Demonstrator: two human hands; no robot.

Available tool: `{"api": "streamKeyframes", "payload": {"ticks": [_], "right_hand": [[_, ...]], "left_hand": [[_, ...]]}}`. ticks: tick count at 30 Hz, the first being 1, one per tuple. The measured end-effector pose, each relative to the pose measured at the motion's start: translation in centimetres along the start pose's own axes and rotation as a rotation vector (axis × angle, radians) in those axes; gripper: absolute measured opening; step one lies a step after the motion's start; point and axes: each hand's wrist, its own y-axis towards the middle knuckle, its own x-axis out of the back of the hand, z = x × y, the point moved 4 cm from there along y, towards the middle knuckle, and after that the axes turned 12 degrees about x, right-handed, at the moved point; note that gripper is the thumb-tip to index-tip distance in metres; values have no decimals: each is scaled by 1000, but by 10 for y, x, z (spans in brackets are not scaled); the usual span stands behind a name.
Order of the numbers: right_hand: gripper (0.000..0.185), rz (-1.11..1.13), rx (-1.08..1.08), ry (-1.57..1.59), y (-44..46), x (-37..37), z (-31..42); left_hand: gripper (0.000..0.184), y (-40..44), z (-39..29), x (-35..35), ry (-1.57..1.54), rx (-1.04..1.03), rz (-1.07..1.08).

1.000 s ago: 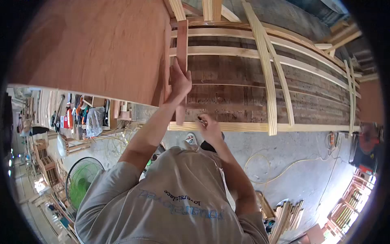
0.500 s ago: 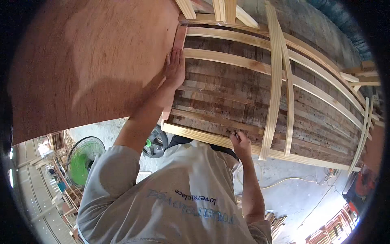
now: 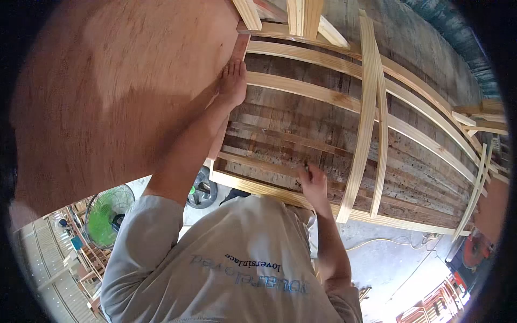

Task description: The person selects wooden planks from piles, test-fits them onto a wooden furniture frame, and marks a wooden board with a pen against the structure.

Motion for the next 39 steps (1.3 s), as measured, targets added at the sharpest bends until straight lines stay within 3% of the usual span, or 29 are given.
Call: {"api": "streamKeyframes", "payload": {"ticks": [1,3,5,7,9,11,13,16,17,19,26,27,29,31,32,34,35,37,38,39], "right_hand": [[22,2,-1,-2,10,-1,4],[25,-126,-334,856,38,-8,29],[28,-123,228,818,88,-6,46],[32,-139,339,596,154,-10,38],[30,-141,82,318,195,-5,94],[24,-267,290,363,253,-25,98],[18,-364,510,249,299,-41,109],[17,-417,593,213,354,-76,95],[17,-410,587,215,355,-81,99],[18,-418,563,15,354,-84,117],[21,-270,531,-12,341,-99,117],[21,-273,529,-18,334,-94,116],[20,21,482,-74,311,-96,112],[20,-46,488,-78,290,-101,112],[20,-64,469,-18,280,-107,107],[20,-140,460,41,257,-116,116],[20,-135,459,47,247,-125,116],[21,-303,584,9,227,-131,118],[22,-197,511,7,220,-133,118],[22,-197,510,10,210,-128,119]], "left_hand": [[52,1,3,0,-59,-4,47],[59,2,7,14,-12,-46,155],[66,5,6,30,34,-91,259],[68,11,6,41,-89,2,404],[64,19,7,60,-167,37,391],[61,33,18,38,-241,75,382],[51,54,35,-46,-388,-33,705],[41,62,35,-57,-234,-74,885],[41,59,35,-62,-235,-69,894],[44,59,36,-50,-542,-35,408],[61,57,25,7,-429,72,590],[56,59,25,11,-510,34,621],[50,59,26,7,-594,-4,654],[24,58,31,-12,-890,98,730],[24,57,30,-4,-888,103,731],[26,54,31,7,-750,351,1015],[26,55,32,6,-745,358,1016],[21,65,23,13,-268,-194,693],[21,62,23,14,-265,-194,697],[20,62,27,19,-436,-36,699]]}}
